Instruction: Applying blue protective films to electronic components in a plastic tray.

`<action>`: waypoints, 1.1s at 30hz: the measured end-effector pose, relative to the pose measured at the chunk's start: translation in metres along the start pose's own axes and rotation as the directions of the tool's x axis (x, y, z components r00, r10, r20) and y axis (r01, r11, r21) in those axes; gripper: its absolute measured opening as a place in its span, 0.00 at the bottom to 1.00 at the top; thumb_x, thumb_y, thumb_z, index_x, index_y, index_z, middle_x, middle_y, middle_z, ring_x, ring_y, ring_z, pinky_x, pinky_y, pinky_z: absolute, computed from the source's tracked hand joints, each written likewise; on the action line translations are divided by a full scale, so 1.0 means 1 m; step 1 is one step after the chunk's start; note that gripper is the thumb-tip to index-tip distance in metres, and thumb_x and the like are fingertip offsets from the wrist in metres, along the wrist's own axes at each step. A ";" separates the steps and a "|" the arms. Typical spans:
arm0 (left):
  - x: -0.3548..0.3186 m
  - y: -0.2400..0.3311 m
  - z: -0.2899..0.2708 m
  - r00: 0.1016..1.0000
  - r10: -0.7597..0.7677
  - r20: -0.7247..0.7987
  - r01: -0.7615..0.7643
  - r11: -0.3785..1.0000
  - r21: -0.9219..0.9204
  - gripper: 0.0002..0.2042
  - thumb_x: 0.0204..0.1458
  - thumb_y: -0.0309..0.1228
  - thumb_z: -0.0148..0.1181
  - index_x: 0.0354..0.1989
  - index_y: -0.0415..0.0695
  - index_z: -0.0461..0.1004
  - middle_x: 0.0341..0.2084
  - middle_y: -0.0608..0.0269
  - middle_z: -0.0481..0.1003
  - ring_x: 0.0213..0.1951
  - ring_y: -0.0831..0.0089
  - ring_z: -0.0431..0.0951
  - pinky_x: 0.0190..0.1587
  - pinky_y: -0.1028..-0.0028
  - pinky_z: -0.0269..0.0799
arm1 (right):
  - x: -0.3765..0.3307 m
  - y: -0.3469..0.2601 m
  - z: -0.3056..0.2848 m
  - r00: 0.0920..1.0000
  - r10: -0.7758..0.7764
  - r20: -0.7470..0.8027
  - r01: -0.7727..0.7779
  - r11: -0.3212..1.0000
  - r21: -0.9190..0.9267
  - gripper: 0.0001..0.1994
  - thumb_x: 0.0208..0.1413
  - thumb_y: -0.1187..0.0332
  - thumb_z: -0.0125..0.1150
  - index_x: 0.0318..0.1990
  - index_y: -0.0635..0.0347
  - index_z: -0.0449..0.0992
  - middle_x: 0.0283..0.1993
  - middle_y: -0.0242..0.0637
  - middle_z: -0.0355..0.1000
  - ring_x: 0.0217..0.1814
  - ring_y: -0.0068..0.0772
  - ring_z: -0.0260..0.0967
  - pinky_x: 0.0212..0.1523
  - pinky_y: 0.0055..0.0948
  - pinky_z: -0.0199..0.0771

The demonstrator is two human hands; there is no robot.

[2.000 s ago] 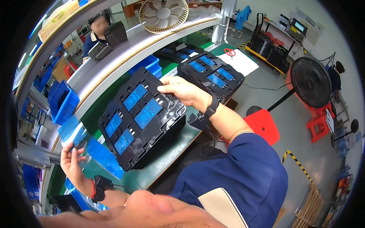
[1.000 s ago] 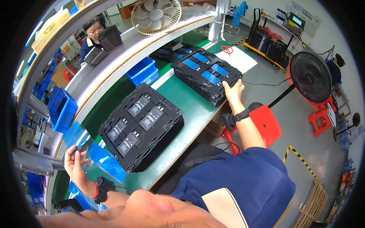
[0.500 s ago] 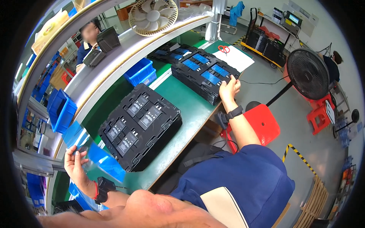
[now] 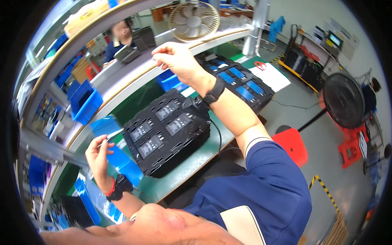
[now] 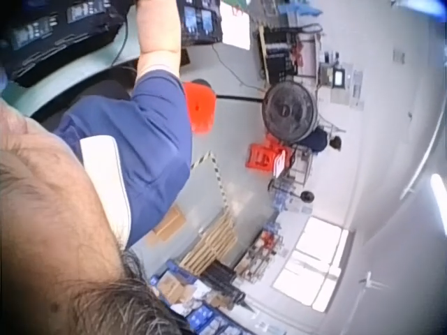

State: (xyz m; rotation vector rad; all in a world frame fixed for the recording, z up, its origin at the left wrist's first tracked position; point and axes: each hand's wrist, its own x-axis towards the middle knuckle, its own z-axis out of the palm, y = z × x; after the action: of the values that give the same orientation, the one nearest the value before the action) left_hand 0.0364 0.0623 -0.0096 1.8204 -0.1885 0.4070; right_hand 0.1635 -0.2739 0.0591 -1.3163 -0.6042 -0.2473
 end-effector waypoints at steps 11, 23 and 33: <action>-0.001 0.014 0.026 0.999 0.038 -0.029 -0.044 0.970 -0.239 0.23 0.53 0.18 0.52 0.59 0.41 0.60 0.36 0.58 0.77 0.33 0.76 0.78 0.31 0.82 0.71 | -0.022 0.066 0.117 0.818 -0.213 0.535 0.425 0.851 -0.310 0.25 0.42 0.64 0.71 0.50 0.57 0.72 0.46 0.34 0.71 0.48 0.27 0.67 0.48 0.27 0.66; 0.007 0.013 0.029 0.998 0.060 -0.023 -0.064 0.954 -0.291 0.36 0.51 0.17 0.52 0.68 0.48 0.43 0.37 0.57 0.77 0.34 0.75 0.78 0.34 0.80 0.70 | -0.027 0.087 0.108 0.859 0.151 0.490 -0.133 0.989 -0.071 0.23 0.50 0.75 0.63 0.55 0.63 0.66 0.42 0.30 0.71 0.41 0.19 0.67 0.45 0.19 0.68; 0.006 0.006 0.030 0.999 0.040 -0.013 -0.042 0.949 -0.311 0.31 0.50 0.20 0.56 0.64 0.47 0.55 0.31 0.62 0.77 0.32 0.80 0.76 0.33 0.80 0.71 | -0.036 0.071 0.106 0.863 0.148 0.484 -0.106 0.988 -0.114 0.11 0.49 0.76 0.62 0.42 0.64 0.75 0.34 0.29 0.72 0.35 0.16 0.67 0.38 0.18 0.69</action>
State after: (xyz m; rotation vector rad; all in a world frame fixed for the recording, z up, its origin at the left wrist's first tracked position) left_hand 0.0451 0.0321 -0.0091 1.5057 -0.2713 0.3889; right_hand 0.1401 -0.1606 -0.0063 -1.5053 -0.9390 0.1857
